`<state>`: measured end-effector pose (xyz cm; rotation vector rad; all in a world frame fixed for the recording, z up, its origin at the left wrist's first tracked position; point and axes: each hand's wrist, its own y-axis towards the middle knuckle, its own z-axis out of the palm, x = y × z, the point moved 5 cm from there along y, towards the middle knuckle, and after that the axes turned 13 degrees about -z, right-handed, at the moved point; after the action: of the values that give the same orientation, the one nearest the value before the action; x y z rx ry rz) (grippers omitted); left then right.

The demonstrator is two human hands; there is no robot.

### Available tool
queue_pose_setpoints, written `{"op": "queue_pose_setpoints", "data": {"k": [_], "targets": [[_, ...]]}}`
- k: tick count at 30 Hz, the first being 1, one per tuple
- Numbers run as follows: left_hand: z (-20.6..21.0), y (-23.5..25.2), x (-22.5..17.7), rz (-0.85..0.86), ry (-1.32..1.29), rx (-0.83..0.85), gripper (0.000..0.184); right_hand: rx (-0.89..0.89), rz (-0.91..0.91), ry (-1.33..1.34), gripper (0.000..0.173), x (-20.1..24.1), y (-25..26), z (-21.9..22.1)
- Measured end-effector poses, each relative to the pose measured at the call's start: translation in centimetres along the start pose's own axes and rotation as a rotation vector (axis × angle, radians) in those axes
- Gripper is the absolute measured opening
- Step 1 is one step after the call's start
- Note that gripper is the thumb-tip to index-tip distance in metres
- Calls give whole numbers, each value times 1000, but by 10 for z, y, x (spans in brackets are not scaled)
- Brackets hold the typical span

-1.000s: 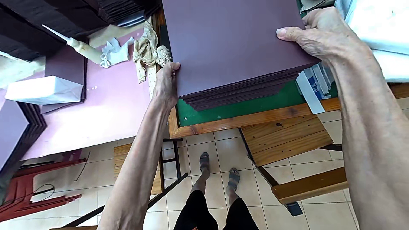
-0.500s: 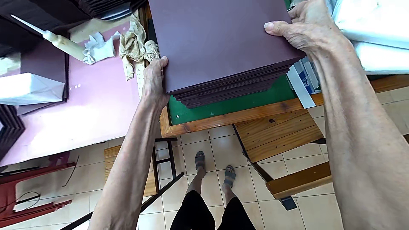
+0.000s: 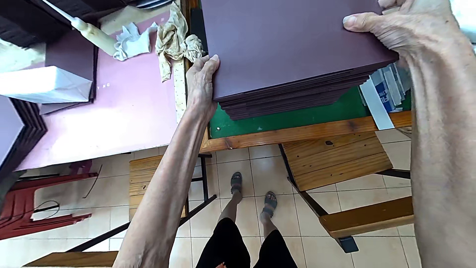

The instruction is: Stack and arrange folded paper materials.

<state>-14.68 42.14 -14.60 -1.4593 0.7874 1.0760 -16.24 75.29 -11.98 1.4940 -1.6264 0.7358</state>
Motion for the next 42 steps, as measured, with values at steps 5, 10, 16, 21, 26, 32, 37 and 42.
{"op": "queue_pose_setpoints", "data": {"k": [5, 10, 16, 21, 26, 32, 37, 42], "targets": [[1, -1, 1, 28, 31, -3, 18, -17, -34, 5, 21, -1, 1, 0], [1, -3, 2, 36, 38, -26, 13, -35, -53, -11, 22, 0, 1, 0], [0, -5, -8, 106, 40, -61, 15, -111, -188, 15, 23, 6, 1, -4], [-40, -9, -12, 337, 129, -111, 24, -216, -252, 14, 8, 19, -27, -33], [-57, -31, 29, 202, 435, 195, 60, 131, -142, -110, 46, -13, -61, -47], [-23, -40, 44, 432, 491, 227, 41, 169, -375, -59, 39, -26, -66, -10], [-22, -50, 50, 532, 643, 114, 34, 76, -462, -185, 32, -29, -67, -10], [-25, -49, 49, 530, 654, 107, 31, 81, -469, -176, 29, -30, -64, -9]]}}
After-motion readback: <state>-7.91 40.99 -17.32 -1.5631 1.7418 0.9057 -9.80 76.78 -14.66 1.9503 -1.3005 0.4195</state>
